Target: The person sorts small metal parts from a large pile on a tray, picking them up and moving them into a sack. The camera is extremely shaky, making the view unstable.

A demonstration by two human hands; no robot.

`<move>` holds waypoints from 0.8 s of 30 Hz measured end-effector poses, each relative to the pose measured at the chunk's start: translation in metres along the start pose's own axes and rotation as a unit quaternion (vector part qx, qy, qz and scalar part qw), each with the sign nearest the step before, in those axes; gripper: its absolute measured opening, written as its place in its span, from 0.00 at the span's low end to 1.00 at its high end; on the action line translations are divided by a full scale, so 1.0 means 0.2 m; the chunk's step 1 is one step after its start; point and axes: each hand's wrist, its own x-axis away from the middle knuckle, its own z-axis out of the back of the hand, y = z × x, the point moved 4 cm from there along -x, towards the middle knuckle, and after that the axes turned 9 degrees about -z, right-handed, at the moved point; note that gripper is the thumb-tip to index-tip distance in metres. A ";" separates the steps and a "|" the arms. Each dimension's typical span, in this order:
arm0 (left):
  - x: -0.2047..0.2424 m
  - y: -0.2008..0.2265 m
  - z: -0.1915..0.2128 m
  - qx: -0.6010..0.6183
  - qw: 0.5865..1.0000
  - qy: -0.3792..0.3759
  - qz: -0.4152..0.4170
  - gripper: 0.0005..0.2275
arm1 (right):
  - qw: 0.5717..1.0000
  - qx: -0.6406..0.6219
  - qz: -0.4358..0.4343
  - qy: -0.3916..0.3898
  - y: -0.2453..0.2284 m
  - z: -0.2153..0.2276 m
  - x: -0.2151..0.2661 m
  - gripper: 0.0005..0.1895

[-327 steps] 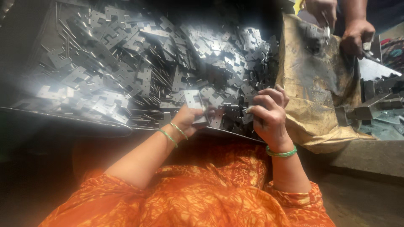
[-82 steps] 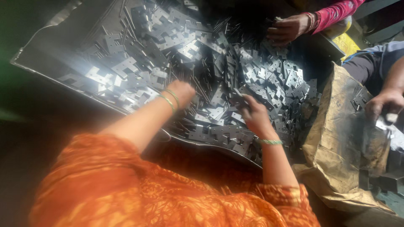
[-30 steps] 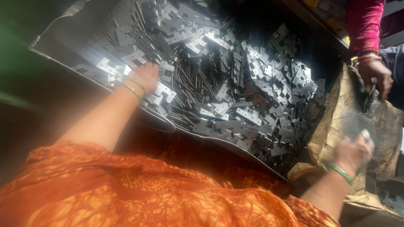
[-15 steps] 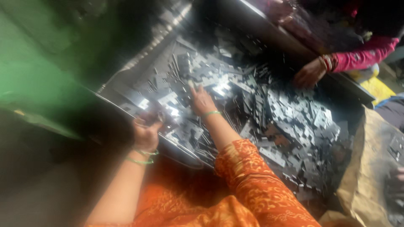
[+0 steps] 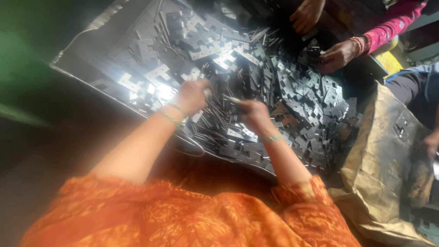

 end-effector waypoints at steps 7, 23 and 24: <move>-0.10 0.01 -0.52 -0.296 0.909 -0.288 -0.056 0.10 | 0.918 -0.368 -0.091 0.112 0.56 0.38 0.68 0.24; 0.15 0.37 0.04 0.316 0.948 -0.007 -0.041 0.05 | 0.506 -0.835 -0.193 0.097 0.69 0.19 0.90 0.27; 0.15 0.38 0.02 0.413 0.910 0.027 0.006 0.05 | 0.530 -0.818 -0.204 0.086 0.64 0.17 0.88 0.28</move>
